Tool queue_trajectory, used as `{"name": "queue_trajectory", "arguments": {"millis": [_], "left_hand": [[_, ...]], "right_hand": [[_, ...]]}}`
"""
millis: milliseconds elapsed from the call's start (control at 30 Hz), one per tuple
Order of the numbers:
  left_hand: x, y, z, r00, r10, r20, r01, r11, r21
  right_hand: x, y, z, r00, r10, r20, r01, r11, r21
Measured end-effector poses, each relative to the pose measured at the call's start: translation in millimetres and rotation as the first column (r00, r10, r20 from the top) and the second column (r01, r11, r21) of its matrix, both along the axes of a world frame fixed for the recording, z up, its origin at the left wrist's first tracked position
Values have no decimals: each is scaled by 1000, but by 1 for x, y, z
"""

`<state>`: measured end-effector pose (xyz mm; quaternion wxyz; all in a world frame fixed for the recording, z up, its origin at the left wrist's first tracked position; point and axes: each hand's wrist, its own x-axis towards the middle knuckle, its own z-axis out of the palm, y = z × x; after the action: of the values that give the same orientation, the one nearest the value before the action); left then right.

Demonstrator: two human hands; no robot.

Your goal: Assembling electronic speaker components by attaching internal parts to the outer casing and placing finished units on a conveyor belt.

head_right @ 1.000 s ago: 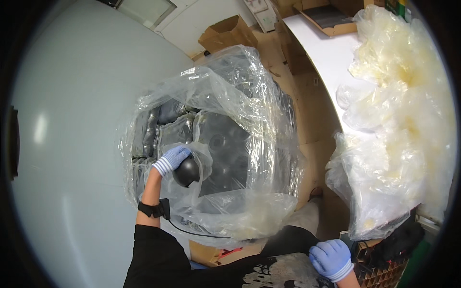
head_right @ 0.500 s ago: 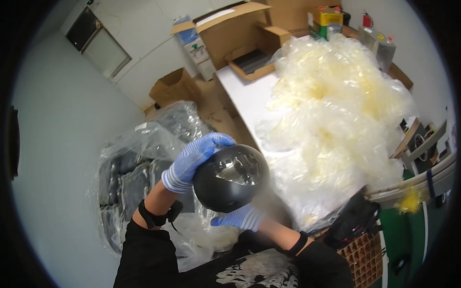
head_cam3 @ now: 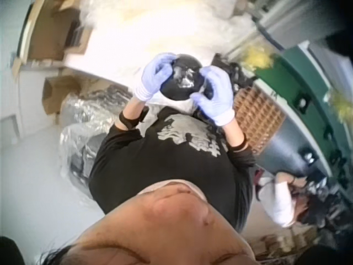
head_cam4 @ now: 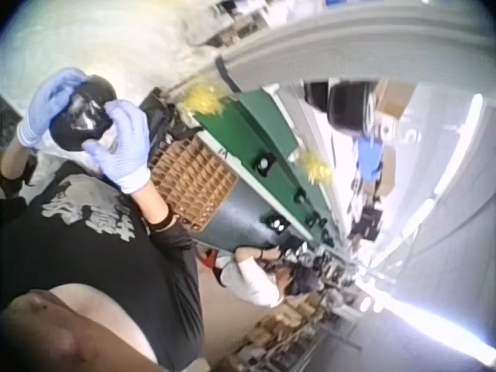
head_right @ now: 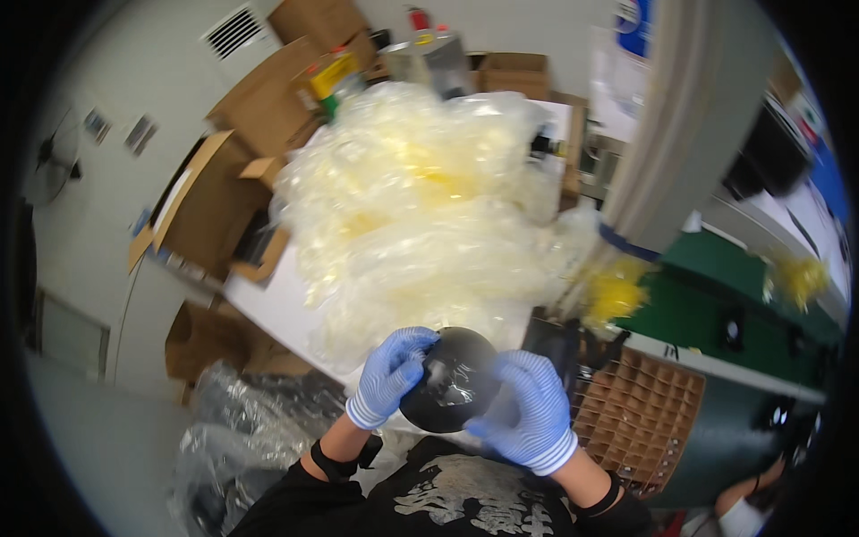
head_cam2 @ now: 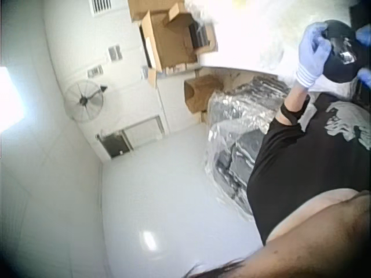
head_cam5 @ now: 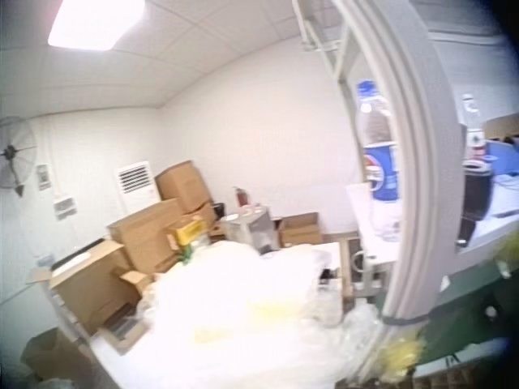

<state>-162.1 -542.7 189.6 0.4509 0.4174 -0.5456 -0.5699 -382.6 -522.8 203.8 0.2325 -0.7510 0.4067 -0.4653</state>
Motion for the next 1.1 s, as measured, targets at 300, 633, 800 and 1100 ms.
{"name": "queue_trajectory", "arguments": {"millis": [300, 633, 800, 1100], "left_hand": [[-67, -22, -15, 985, -105, 134, 109, 994, -25], [-52, -5, -5, 951, -193, 243, 167, 978, 123], [-41, 13, -4, 943, -179, 281, 160, 983, 88], [-30, 37, 2, 916, -183, 357, 205, 978, -26]], "right_hand": [[-40, 19, -12, 931, -302, -205, 286, 953, -104], [-41, 21, -1, 832, 0, -555, -24, 999, -37], [-29, 23, 1, 819, 45, -573, -61, 998, -9], [-22, 43, -19, 970, 11, -243, 8, 997, 74]]}}
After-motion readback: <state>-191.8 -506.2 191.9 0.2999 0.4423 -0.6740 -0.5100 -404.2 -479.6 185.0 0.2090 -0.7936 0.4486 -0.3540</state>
